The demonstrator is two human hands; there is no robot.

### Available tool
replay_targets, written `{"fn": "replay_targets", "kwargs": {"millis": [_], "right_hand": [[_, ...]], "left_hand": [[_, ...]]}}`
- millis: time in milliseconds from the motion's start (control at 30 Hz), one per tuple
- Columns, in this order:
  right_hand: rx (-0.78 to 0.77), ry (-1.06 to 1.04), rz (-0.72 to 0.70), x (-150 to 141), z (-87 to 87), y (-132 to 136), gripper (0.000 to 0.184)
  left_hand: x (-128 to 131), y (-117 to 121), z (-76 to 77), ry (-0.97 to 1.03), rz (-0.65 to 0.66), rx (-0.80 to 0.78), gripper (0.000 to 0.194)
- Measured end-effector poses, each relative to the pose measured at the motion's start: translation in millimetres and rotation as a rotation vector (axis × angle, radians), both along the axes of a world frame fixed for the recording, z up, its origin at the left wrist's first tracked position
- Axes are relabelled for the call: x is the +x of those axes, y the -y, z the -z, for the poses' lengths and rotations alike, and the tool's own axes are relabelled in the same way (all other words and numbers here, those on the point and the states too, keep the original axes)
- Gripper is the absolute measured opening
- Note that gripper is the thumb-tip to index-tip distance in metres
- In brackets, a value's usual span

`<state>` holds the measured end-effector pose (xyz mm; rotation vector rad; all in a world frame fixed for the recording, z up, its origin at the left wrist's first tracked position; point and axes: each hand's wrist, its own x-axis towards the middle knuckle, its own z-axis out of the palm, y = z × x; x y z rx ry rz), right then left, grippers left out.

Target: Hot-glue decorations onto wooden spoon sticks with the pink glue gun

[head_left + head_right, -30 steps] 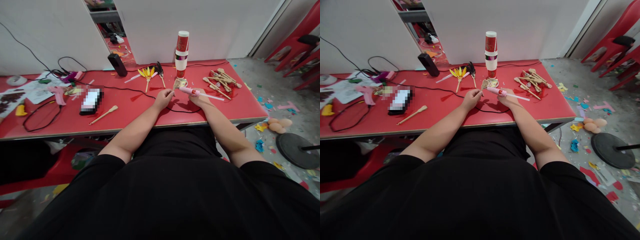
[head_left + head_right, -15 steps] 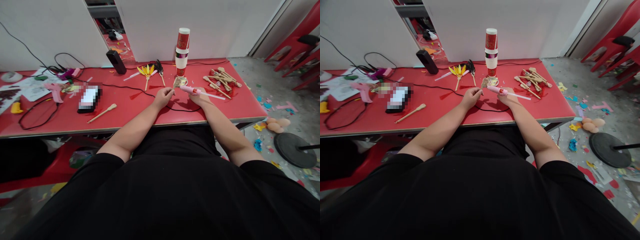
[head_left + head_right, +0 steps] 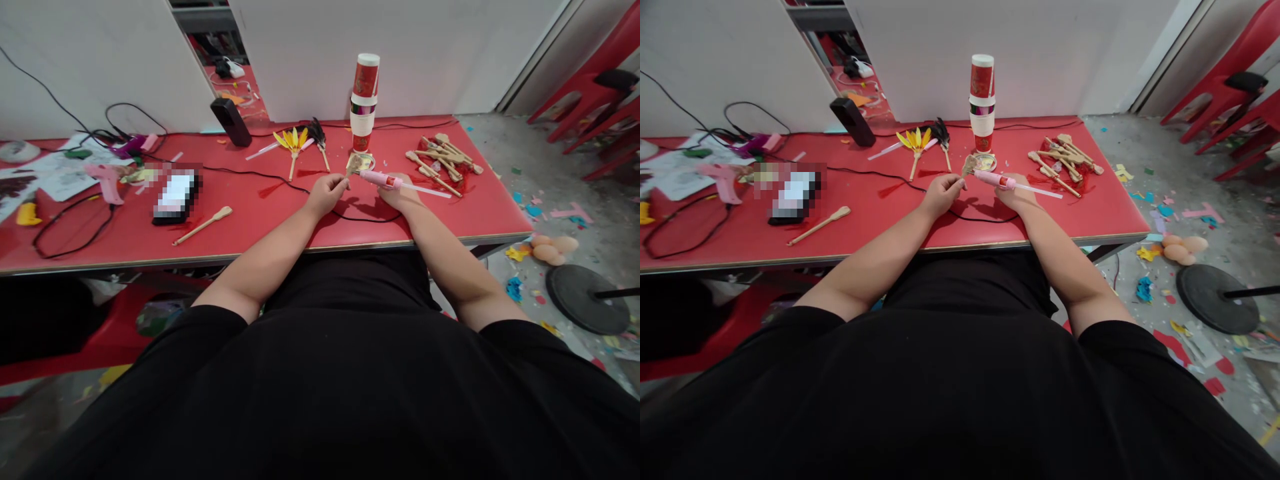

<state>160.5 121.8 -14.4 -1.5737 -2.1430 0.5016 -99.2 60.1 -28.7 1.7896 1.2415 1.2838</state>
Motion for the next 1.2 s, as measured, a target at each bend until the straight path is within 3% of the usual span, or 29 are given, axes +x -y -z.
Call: {"fn": "replay_targets", "kwargs": {"millis": [400,1200], "right_hand": [[-0.046,0.001,0.014,0,-11.7,9,0.015],[-0.030,0.068,0.019,1,-9.7,7,0.020]], "left_hand": [[0,1,-2.4,-0.026,-0.017,-0.015,0.031],[-2,-2,2.4,-0.065,-0.016,-0.001,0.037]]}}
